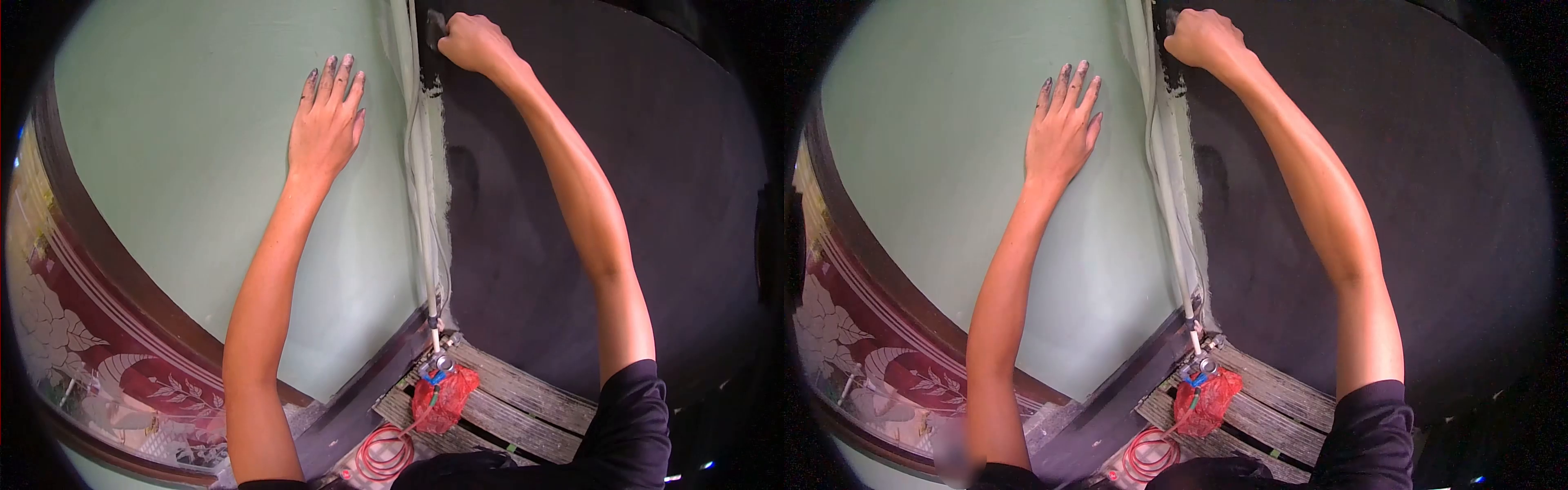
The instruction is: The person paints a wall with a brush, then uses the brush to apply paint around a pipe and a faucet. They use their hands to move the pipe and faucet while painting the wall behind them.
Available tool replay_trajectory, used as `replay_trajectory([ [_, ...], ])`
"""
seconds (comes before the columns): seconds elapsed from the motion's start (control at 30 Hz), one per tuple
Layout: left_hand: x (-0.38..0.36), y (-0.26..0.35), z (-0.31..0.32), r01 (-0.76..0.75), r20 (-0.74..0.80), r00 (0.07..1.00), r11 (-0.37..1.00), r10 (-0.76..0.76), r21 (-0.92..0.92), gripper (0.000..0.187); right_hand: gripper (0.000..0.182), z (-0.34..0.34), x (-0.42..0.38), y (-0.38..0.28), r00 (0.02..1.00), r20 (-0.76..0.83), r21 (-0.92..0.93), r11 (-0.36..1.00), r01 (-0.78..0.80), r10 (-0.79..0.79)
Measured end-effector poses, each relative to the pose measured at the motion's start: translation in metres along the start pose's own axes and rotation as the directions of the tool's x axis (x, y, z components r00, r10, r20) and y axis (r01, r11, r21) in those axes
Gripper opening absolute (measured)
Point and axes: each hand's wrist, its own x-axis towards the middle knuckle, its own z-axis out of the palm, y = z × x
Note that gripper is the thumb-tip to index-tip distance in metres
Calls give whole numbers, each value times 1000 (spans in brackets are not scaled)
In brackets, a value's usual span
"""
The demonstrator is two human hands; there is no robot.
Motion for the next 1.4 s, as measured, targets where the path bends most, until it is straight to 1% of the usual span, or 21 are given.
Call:
replay_trajectory([
  [0.07,0,0,1,-3,1,1000,1000,3,5,52,39,-4,-4,-2,1000,-24,0,1000,10,-10],
  [0.1,0,0,1,-3,2,1000,1000,3,9,52,39,-6,-1,-2,996,83,-35,999,-7,10],
  [0.17,0,0,1,-5,3,1000,1000,5,16,52,39,-10,9,-4,955,292,-108,994,-30,60],
  [0.27,-1,0,0,-8,10,1000,1000,7,25,53,39,-11,12,0,994,97,-25,999,-45,47],
  [0.3,0,0,0,-7,11,1000,1000,6,30,53,37,-6,5,-2,988,-150,2,999,33,-33],
  [0.4,0,0,1,-5,9,1000,1000,5,16,53,41,-7,-4,-6,1000,0,-75,997,13,-13],
  [0.43,-1,0,0,-7,18,1000,1000,6,21,54,42,1,2,-2,998,50,-96,995,28,-23],
  [0.53,-1,1,-1,-8,30,1000,1000,7,29,54,42,-7,6,1,982,188,-56,998,5,6],
  [0.57,-1,1,-1,-5,23,1000,1000,5,26,54,37,-5,5,3,1000,0,37,999,7,-7],
  [0.67,0,1,-1,-9,23,1000,1000,8,16,54,32,-10,20,7,989,-138,71,996,60,-49],
  [0.8,1,1,-1,-8,23,1000,1000,8,10,55,29,-4,13,1,947,-320,82,994,68,-39],
  [0.9,1,0,0,-9,27,1000,1000,8,8,54,28,-3,10,0,926,-373,87,992,96,-57],
  [1.0,1,1,-1,-6,34,999,1000,6,1,53,29,-10,11,-3,926,-376,133,989,72,-17],
  [1.1,2,2,-2,-4,25,1000,1000,4,5,53,29,-1,14,2,923,-384,134,988,71,-14],
  [1.13,1,2,-2,-5,25,1000,1000,5,8,53,29,10,11,6,938,-346,124,989,75,-28],
  [1.2,1,2,-2,-3,24,1000,1000,3,11,53,29,46,-13,14,962,-268,100,991,85,-55],
  [1.27,2,2,-2,-3,24,1000,1000,3,26,53,26,84,-50,23,962,-272,188,980,66,-13],
  [1.3,1,3,-2,-2,28,1000,999,1,33,53,25,100,-71,26,973,-229,222,975,33,19],
  [1.4,1,3,-2,-2,25,1000,999,2,37,53,24,112,-120,29,987,-133,326,944,-46,94],
])
